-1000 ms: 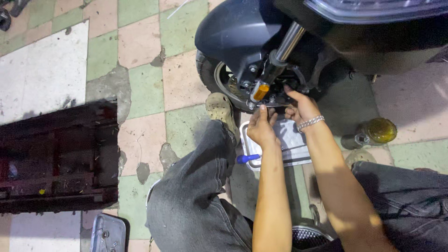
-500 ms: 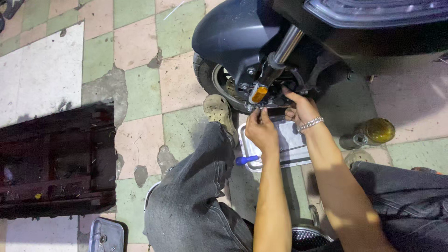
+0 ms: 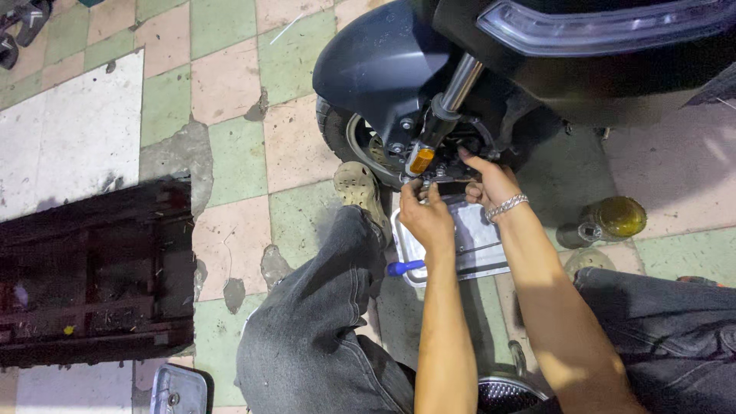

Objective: The person works on the rear wheel and brake assembly of a scooter using a cordless impact wrench, a ratchet, and a screwdriver. They remove and reinstall bolts, adjust the brake caliper, and handle a plastic cover near the under-seat area.

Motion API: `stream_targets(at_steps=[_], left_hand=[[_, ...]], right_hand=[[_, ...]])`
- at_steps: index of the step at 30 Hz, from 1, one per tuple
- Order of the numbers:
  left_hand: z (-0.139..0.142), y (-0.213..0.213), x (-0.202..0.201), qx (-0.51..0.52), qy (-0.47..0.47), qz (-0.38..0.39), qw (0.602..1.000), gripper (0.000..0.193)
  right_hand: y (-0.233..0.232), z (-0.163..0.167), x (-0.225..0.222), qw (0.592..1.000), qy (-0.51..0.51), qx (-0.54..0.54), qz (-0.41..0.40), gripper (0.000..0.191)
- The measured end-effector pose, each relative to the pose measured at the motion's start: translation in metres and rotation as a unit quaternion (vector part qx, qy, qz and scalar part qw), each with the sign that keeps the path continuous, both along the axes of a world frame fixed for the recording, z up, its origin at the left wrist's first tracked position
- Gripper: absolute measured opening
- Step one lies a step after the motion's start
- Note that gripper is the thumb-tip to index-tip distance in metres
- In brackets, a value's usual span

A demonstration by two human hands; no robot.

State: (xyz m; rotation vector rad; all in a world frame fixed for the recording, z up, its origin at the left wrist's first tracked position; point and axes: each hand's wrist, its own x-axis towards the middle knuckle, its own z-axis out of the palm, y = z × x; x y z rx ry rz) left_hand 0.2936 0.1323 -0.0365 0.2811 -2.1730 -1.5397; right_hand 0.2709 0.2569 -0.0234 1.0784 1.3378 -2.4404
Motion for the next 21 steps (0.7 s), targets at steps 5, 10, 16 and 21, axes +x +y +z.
stream_targets(at_steps=[5, 10, 16, 21], left_hand=[[0.001, 0.0, 0.002, -0.023, -0.166, 0.0, 0.986, 0.029], [0.0, -0.003, 0.001, -0.002, -0.041, 0.006, 0.999, 0.031], [-0.017, -0.003, -0.001, -0.017, -0.171, -0.013, 0.985, 0.031], [-0.033, -0.005, -0.002, 0.083, -0.073, -0.017, 0.994, 0.027]], right_hand=[[0.0, -0.002, 0.001, 1.0, 0.011, -0.008, 0.001, 0.031], [0.001, -0.004, 0.001, 1.0, 0.005, -0.012, -0.007, 0.027], [0.002, -0.005, 0.0, 1.0, 0.005, -0.016, -0.004, 0.031], [0.002, -0.004, 0.001, 1.0, 0.005, -0.015, 0.003, 0.029]])
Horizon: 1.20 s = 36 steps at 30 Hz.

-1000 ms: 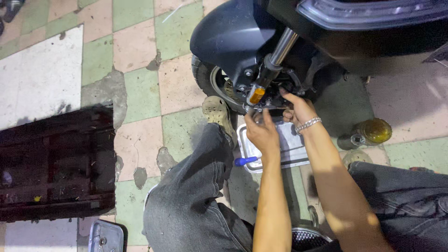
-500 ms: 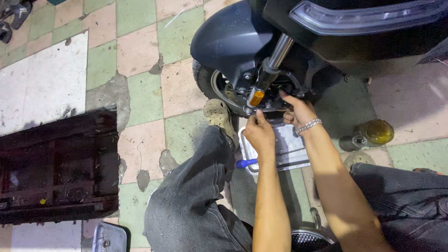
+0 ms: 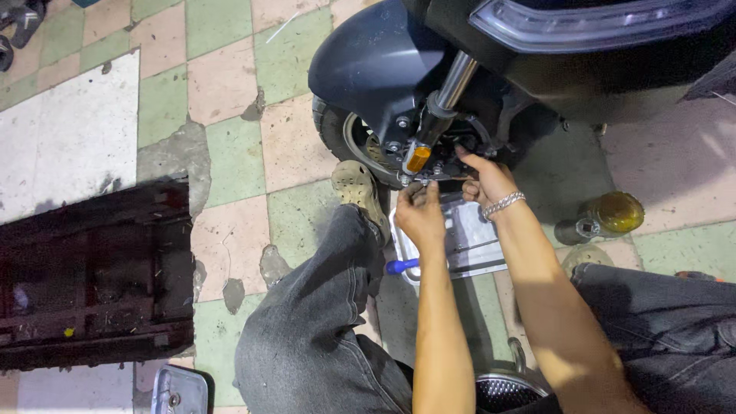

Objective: The person works on the rear wheel and brake assembly of a scooter using a cordless impact wrench, a ratchet, and a screwdriver. They remove and reinstall bolts, adjust the brake caliper, and handle a plastic cover near the under-seat area.

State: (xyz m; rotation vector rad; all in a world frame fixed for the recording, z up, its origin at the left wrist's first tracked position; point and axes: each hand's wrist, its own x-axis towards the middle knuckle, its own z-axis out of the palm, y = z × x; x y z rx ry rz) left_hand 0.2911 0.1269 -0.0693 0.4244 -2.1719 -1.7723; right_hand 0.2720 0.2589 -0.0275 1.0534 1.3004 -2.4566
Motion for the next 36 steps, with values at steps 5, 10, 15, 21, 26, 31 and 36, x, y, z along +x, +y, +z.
stream_targets(at_steps=[5, 10, 15, 21, 26, 31, 36], left_hand=[[0.002, -0.003, -0.002, 0.083, -0.128, -0.022, 0.988, 0.036], [0.014, 0.003, -0.002, 0.129, -0.087, -0.009, 0.988, 0.028], [0.021, 0.005, 0.007, -0.049, 0.029, 0.01, 0.998, 0.021], [0.023, 0.006, 0.014, -0.198, 0.129, 0.018, 0.971, 0.015], [0.019, 0.002, 0.005, -0.017, -0.1, -0.03, 0.994, 0.024], [0.013, -0.001, -0.002, 0.229, -0.105, -0.028, 0.967, 0.03], [0.014, 0.004, 0.004, -0.094, 0.058, 0.021, 0.994, 0.025]], right_hand=[[-0.001, -0.003, -0.001, 1.0, 0.014, -0.002, -0.013, 0.026], [-0.001, -0.009, 0.002, 0.999, 0.019, -0.026, -0.016, 0.023], [-0.002, -0.008, 0.003, 0.999, 0.014, -0.027, -0.037, 0.034], [-0.003, 0.003, 0.002, 0.999, 0.004, 0.016, -0.036, 0.036], [-0.002, 0.01, 0.005, 0.999, 0.005, 0.024, -0.023, 0.036], [0.0, 0.009, 0.005, 1.0, 0.006, 0.027, -0.014, 0.031], [0.0, 0.006, 0.004, 1.0, 0.018, 0.019, -0.013, 0.039]])
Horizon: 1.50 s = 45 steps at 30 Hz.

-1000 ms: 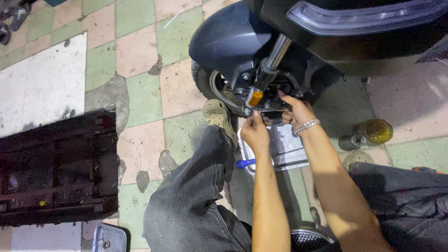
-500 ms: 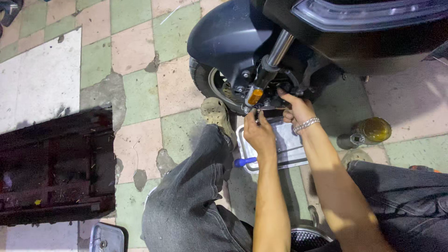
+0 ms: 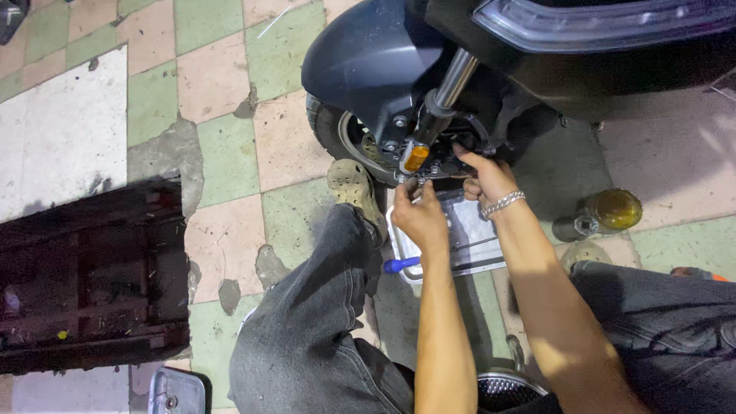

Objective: The person works on the rear wheel and brake assembly of a scooter using a cordless impact wrench, a ratchet, and a screwdriver. They remove and reinstall bolts, adjust the brake caliper, and handle a plastic cover near the under-seat area.

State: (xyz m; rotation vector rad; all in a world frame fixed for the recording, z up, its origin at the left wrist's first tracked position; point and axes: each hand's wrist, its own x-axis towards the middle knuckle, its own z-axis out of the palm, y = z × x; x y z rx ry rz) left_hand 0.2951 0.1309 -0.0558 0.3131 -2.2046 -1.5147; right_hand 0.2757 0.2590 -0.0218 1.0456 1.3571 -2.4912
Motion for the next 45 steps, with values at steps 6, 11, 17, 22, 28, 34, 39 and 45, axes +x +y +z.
stream_targets(at_steps=[6, 11, 17, 22, 28, 34, 39, 45], left_hand=[[0.01, -0.003, -0.002, -0.021, -0.159, -0.017, 0.987, 0.031], [0.013, -0.005, -0.003, 0.02, -0.001, 0.003, 1.0, 0.027], [0.009, -0.002, -0.004, 0.006, -0.199, -0.024, 0.98, 0.033], [0.006, -0.001, -0.003, 0.072, -0.081, -0.013, 0.994, 0.031], [0.002, -0.003, -0.003, 0.075, -0.144, -0.004, 0.987, 0.031], [-0.011, -0.001, -0.004, 0.25, -0.169, -0.031, 0.953, 0.033], [-0.016, -0.003, -0.008, 0.242, -0.106, -0.023, 0.964, 0.028], [-0.029, 0.0, -0.007, 0.4, -0.199, -0.04, 0.894, 0.035]], right_hand=[[-0.002, 0.005, 0.002, 1.0, -0.004, 0.013, -0.001, 0.032], [-0.003, 0.008, 0.002, 1.0, -0.018, 0.014, -0.005, 0.033], [-0.002, 0.004, 0.0, 1.0, -0.012, -0.009, -0.006, 0.032], [-0.002, 0.005, 0.002, 1.0, -0.009, 0.004, -0.008, 0.031], [-0.003, 0.005, 0.003, 1.0, -0.008, 0.006, -0.012, 0.032], [-0.003, 0.006, 0.003, 1.0, -0.009, 0.005, -0.005, 0.036], [-0.005, 0.009, 0.004, 1.0, -0.005, 0.006, -0.017, 0.029], [-0.002, -0.01, 0.004, 0.999, -0.023, -0.019, -0.019, 0.034]])
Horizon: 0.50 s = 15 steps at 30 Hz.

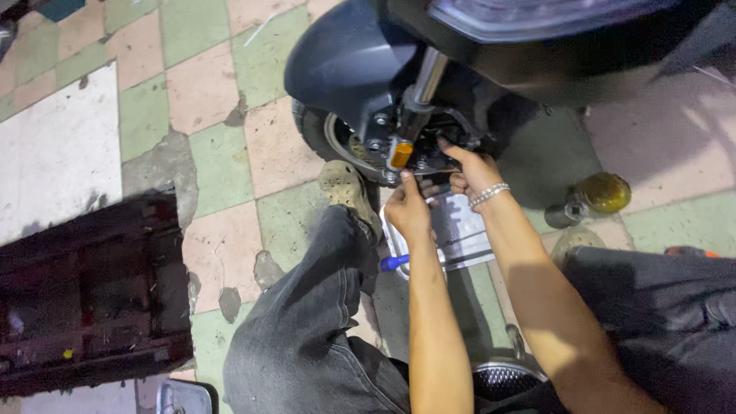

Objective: The person works on the rear wheel and brake assembly of a scooter using a cordless impact wrench, a ratchet, and a screwdriver. They remove and reinstall bolts, adjust the brake caliper, and handle a plastic cover near the under-seat area.

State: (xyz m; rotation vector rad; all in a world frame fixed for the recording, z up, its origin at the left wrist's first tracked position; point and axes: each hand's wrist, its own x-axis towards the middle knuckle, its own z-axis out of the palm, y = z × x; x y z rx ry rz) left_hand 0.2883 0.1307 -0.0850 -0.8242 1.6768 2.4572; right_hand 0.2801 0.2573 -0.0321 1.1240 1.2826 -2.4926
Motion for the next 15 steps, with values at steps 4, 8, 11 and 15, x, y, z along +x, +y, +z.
stream_targets(at_steps=[4, 8, 11, 15], left_hand=[[-0.025, -0.003, 0.005, -0.041, 0.11, 0.034, 0.993, 0.03], [-0.046, -0.023, 0.02, -0.475, 0.282, 0.044, 0.833, 0.029], [-0.04, -0.034, 0.037, -0.048, 0.1, -0.041, 0.993, 0.024], [0.013, -0.029, 0.055, 0.186, -0.01, -0.157, 0.97, 0.039]], right_hand=[[-0.002, -0.027, 0.005, 1.0, 0.018, 0.013, 0.008, 0.029], [-0.028, -0.028, 0.033, 0.995, 0.041, 0.074, 0.05, 0.034], [-0.055, 0.008, 0.076, 0.978, 0.024, 0.201, 0.056, 0.042], [-0.101, 0.091, 0.16, 0.906, 0.013, 0.421, -0.045, 0.065]])
